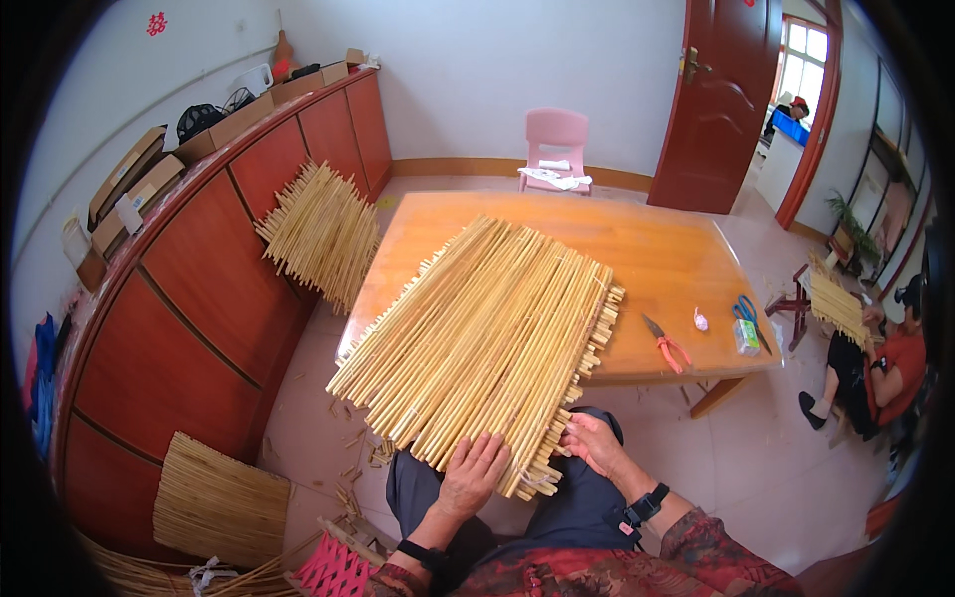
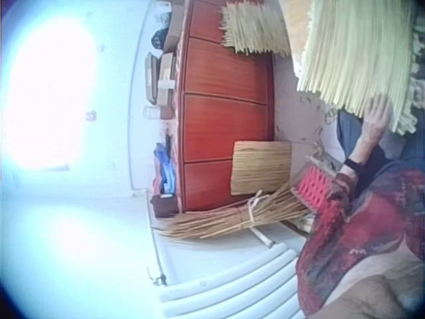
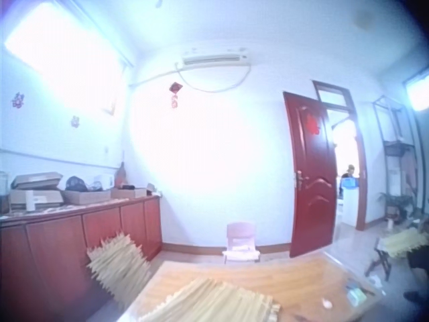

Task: The person weaves straw reeds into a mat using string and trims the excess edges with scissors.

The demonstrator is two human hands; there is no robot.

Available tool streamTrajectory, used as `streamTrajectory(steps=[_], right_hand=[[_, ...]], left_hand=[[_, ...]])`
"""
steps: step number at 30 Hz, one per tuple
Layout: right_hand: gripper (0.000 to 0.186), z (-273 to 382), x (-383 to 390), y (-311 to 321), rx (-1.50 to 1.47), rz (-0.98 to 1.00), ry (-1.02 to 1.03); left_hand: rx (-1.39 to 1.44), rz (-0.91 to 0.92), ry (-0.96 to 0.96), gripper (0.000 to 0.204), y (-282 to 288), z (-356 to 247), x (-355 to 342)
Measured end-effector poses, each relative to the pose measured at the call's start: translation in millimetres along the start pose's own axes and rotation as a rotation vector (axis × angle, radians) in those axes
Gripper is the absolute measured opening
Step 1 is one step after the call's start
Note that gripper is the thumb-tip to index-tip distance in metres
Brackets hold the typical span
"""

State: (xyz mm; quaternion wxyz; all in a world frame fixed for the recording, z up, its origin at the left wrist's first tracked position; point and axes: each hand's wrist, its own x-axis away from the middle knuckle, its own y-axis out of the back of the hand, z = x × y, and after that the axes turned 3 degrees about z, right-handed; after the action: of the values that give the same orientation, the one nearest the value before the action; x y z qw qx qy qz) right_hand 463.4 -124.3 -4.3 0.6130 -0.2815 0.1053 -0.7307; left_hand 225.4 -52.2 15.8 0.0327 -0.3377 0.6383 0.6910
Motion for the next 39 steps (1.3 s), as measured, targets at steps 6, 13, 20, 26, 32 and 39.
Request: streamTrajectory(steps=[6, 13, 20, 26, 32, 39], right_hand=[[0.028, -20, 5, 5, 0.003, -0.019, 0.003], [0.039, -16, 0, 20, -0.206, 0.081, 0.077], [0.042, -11, 0, 37, -0.082, 0.037, 0.047], [0.032, 0, -1, 43, 0.23, 0.001, 0.239], [0.023, 48, -22, 92, 1.184, -0.598, 0.803], [0.022, 120, 8, 159, 1.668, -0.871, 0.813]], left_hand=[[-0.008, 0.044, -0.021, 0.032, -5, -1, 14], [-0.08, 0.011, -0.069, 0.031, -4, 1, 1], [0.099, -0.266, -0.04, 0.022, 45, 9, -56], [0.269, -0.595, 0.192, 0.023, 88, 20, -84], [0.687, -0.754, 0.527, 0.026, 138, 8, -94], [1.324, -1.084, 0.505, 0.029, 132, 6, -100]])
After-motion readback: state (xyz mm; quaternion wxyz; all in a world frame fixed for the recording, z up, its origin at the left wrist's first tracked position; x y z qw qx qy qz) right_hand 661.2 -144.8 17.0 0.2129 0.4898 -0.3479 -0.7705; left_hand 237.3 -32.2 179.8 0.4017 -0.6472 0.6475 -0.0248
